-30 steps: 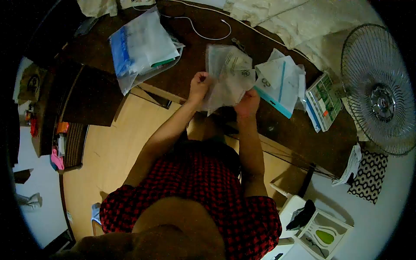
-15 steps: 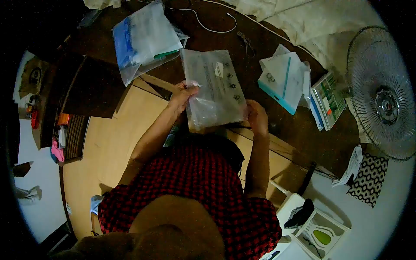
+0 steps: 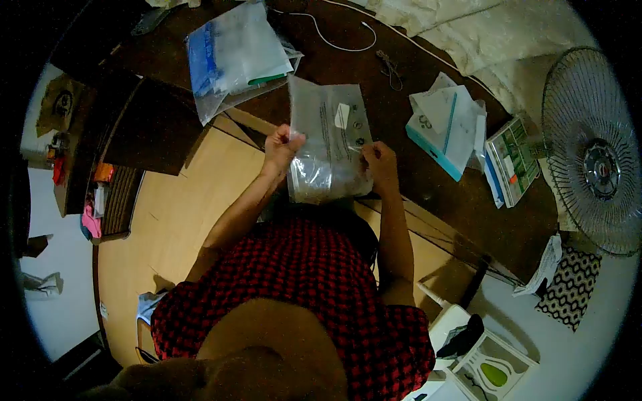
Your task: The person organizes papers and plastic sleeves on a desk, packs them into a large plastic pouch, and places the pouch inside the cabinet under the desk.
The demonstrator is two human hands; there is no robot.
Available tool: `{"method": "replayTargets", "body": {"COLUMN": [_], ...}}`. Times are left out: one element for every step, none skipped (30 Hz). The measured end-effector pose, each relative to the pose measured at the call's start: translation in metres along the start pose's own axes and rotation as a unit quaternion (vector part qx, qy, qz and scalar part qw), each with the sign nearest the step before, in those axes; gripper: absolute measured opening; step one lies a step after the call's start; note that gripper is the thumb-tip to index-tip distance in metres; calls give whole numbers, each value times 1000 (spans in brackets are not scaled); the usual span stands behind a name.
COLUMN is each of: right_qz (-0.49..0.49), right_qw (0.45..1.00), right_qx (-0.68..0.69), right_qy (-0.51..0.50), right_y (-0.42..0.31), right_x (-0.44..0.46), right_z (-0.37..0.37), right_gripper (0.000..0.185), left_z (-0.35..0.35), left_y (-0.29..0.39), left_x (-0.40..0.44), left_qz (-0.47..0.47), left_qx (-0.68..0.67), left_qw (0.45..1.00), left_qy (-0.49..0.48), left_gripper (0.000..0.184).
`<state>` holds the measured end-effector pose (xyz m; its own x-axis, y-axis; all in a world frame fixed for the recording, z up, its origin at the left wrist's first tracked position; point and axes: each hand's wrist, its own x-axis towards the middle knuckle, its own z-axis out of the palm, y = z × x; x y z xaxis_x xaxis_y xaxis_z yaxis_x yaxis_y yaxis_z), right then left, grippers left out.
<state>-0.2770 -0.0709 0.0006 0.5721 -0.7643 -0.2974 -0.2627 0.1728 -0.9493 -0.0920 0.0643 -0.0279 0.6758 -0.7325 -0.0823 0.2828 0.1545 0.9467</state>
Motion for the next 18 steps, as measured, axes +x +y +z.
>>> {"method": "replayTargets", "body": {"right_qz": [-86, -169, -168, -230, -294, -297, -359, -418, -418, -484, -545, -544, -563, -580, -577, -560, -526, -522], "right_qw": [991, 965, 965, 951, 931, 930, 902, 866, 865, 826, 782, 782, 760, 734, 736, 759, 762, 765], "right_qx": [-91, -181, -182, -169, -155, -155, -138, -119, -119, -96, -73, -74, -136, -198, -198, -293, -378, -377], "right_qy": [40, 80, 81, 115, 147, 149, 198, 246, 250, 273, 294, 295, 295, 293, 292, 159, 22, 22], "right_y": [0, 0, -7, -23, -40, -56, -71, -82, -88, -92, -93, -87, -75, -62, -50, -37, -22, -4], "right_x": [2, 4, 5, 5, 5, 4, 1, -1, -1, -2, -1, 1, 6, 10, 8, 2, -5, -8], "right_z": [-1, -2, -1, 1, 2, 3, 3, 2, 0, -3, -6, -12, -22, -32, -45, -59, -68, -71], "right_gripper": [28, 41, 41, 55, 71, 71, 71, 71, 71, 70, 70, 70, 58, 47, 47, 35, 28, 28], "left_z": [6, 11, 19, 28, 40, 51, 59, 67, 72, 73, 73, 71, 68, 62, 55, 46, 36, 28], "left_y": [18, 38, 64, 86, 108, 128, 145, 159, 165, 162, 155, 145, 133, 116, 99, 82, 64, 50], "left_x": [1, 5, 7, 10, 14, 18, 17, 14, 14, 15, 17, 18, 18, 16, 13, 7, -1, -8], "left_qz": [0, 101, 198, 197, 354, 498, 501, 540, 574, 575, 590, 604, 603, 596, 588, 586, 548, 509], "left_qx": [0, 148, 290, 289, 364, 426, 424, 470, 511, 509, 523, 535, 535, 555, 576, 575, 588, 601], "left_qw": [1000, 982, 928, 928, 844, 724, 723, 651, 573, 573, 536, 498, 498, 486, 475, 477, 498, 517], "left_qy": [-2, -65, -125, -126, -174, -214, -216, -251, -284, -286, -302, -317, -319, -315, -311, -313, -324, -335], "left_gripper": [8, 8, 11, 11, 13, 16, 16, 16, 17, 17, 19, 21, 21, 16, 12, 12, 19, 26]}}
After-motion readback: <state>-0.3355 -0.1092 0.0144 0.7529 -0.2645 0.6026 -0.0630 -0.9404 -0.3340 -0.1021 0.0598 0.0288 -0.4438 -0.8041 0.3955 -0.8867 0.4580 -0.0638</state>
